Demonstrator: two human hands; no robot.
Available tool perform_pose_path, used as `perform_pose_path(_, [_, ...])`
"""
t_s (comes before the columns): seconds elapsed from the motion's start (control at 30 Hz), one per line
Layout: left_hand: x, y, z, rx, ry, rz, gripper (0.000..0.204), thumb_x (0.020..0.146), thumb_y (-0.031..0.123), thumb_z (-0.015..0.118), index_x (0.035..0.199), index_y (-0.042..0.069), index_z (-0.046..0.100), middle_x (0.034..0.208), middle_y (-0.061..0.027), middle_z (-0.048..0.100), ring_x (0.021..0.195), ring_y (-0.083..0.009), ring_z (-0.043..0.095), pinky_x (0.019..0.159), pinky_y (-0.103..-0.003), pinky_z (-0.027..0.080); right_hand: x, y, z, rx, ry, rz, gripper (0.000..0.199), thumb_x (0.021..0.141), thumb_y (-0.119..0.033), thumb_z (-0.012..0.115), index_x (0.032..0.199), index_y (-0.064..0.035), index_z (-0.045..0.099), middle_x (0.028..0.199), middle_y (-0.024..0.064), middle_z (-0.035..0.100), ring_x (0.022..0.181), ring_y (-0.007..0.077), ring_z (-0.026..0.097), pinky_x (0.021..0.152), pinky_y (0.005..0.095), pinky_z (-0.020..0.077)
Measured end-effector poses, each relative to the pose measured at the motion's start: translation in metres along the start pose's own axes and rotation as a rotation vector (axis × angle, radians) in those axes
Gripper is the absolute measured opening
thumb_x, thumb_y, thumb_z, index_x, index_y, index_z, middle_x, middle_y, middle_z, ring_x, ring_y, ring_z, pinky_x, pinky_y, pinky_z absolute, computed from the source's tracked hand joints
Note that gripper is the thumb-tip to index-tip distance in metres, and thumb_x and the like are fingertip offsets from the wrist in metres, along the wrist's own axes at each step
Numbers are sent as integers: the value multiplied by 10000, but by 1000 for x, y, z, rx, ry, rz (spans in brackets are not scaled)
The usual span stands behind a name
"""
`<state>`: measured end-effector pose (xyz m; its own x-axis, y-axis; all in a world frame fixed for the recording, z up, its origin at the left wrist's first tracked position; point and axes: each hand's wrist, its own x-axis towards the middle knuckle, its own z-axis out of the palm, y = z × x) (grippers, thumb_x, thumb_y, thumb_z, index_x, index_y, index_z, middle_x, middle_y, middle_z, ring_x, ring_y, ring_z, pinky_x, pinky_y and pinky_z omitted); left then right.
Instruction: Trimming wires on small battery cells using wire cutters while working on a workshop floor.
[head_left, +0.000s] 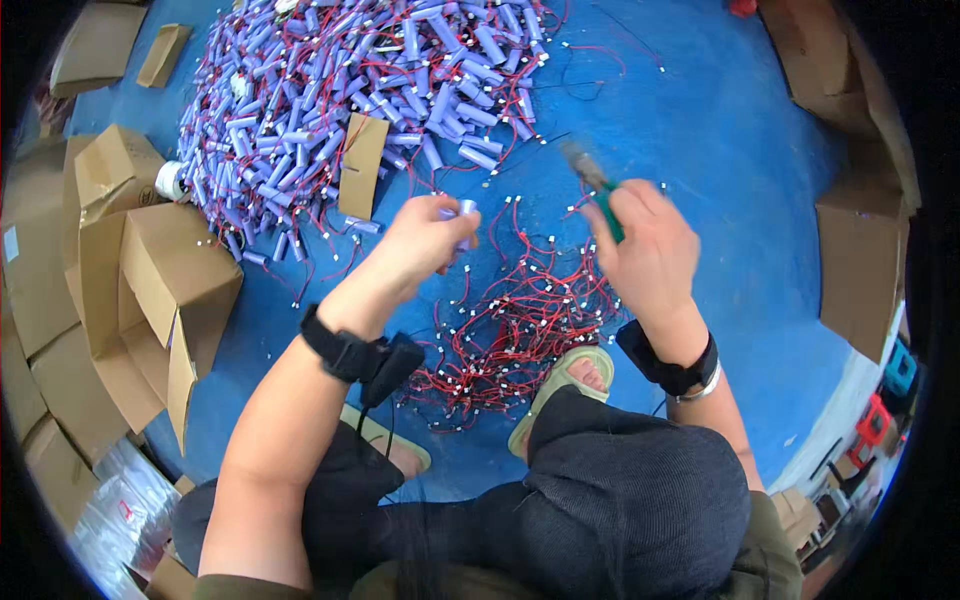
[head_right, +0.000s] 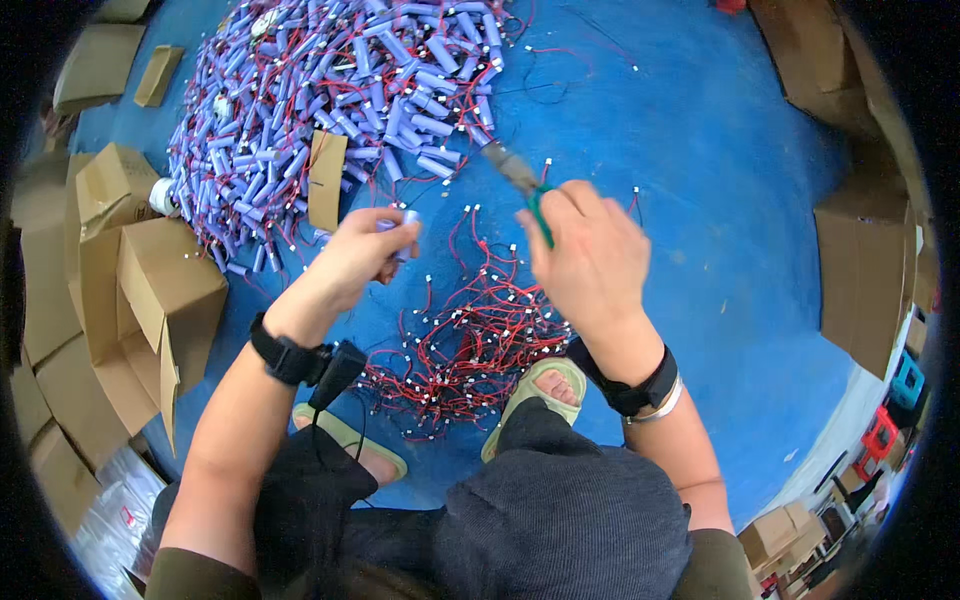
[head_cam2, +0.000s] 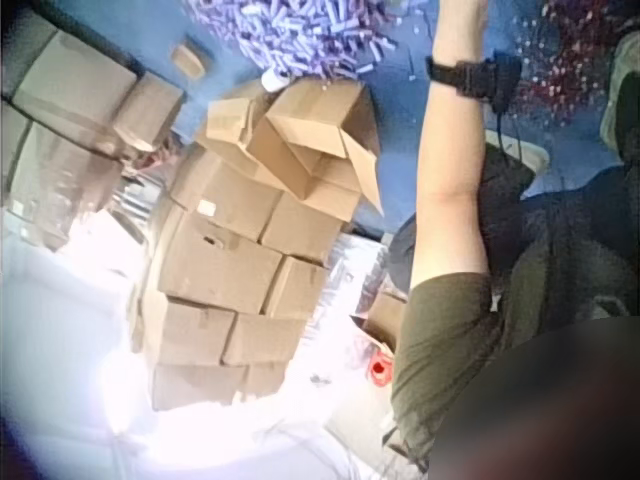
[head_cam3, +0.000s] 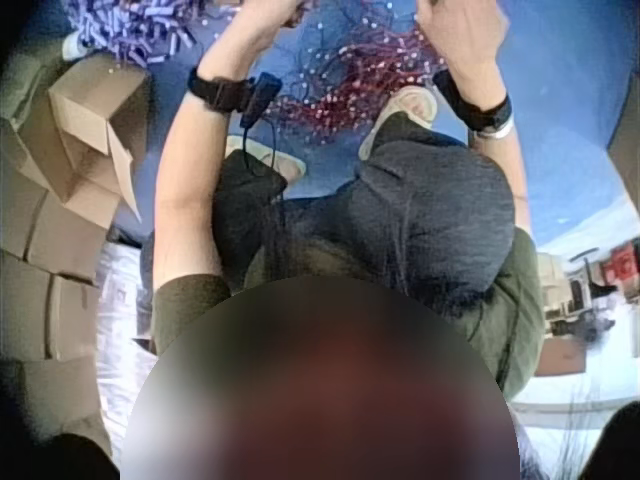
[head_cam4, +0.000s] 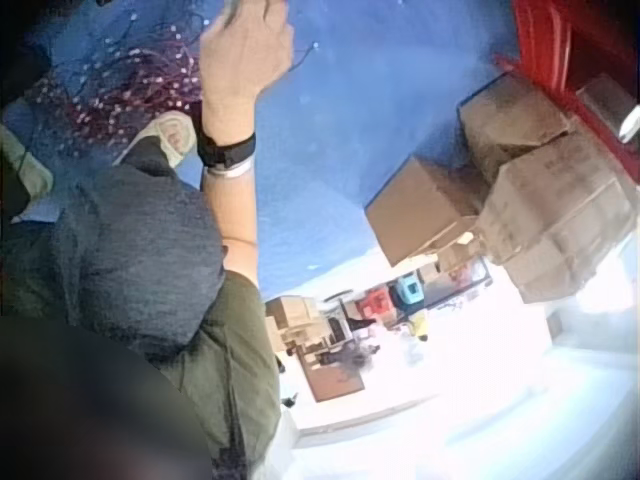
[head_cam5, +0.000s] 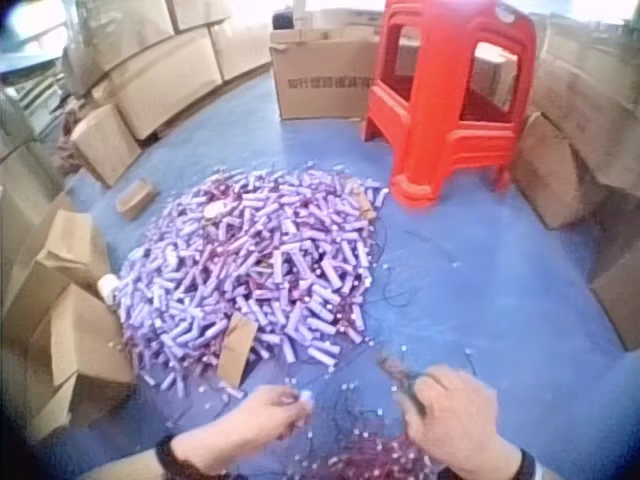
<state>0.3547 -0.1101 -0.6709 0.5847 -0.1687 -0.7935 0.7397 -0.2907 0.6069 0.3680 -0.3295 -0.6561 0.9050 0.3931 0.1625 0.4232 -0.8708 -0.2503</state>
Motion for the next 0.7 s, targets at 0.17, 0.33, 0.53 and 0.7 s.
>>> perform_pose_path(0.17, [-17, 5, -11, -706, 131, 284, 221, 901, 203, 518, 1078, 71, 516, 862, -68, 620, 627, -74, 497, 529, -213, 398, -4, 2, -8, 411, -270, -95, 248, 723, -253, 686, 724, -34, 569, 946, 120, 560, 850, 311, 535, 749, 407, 427])
perform_pose_path(0.33, [-21, 4, -7, -1028, 93, 267, 164, 905, 212, 511, 994, 75, 527, 920, -77, 617, 606, -86, 484, 514, -215, 379, -8, -14, -9, 639, -228, -140, 259, 655, -207, 728, 683, -31, 540, 998, 111, 552, 924, 304, 529, 798, 405, 412])
perform_pose_path(0.53, [-27, 6, -3, -1183, -129, 217, 114, 904, 195, 511, 948, 90, 510, 891, -87, 622, 566, -92, 487, 489, -230, 370, 6, -7, -18, 249, 122, -193, 250, 602, -180, 734, 659, -58, 523, 1017, 97, 551, 942, 304, 509, 812, 431, 390])
perform_pose_path(0.7, [-37, 17, 2, -1128, -120, 142, 129, 896, 198, 526, 917, 71, 533, 813, -58, 609, 513, -88, 460, 451, -216, 338, 8, -11, -14, 88, 197, -362, 143, 609, -157, 649, 641, -103, 519, 1014, 44, 563, 948, 248, 515, 858, 421, 382])
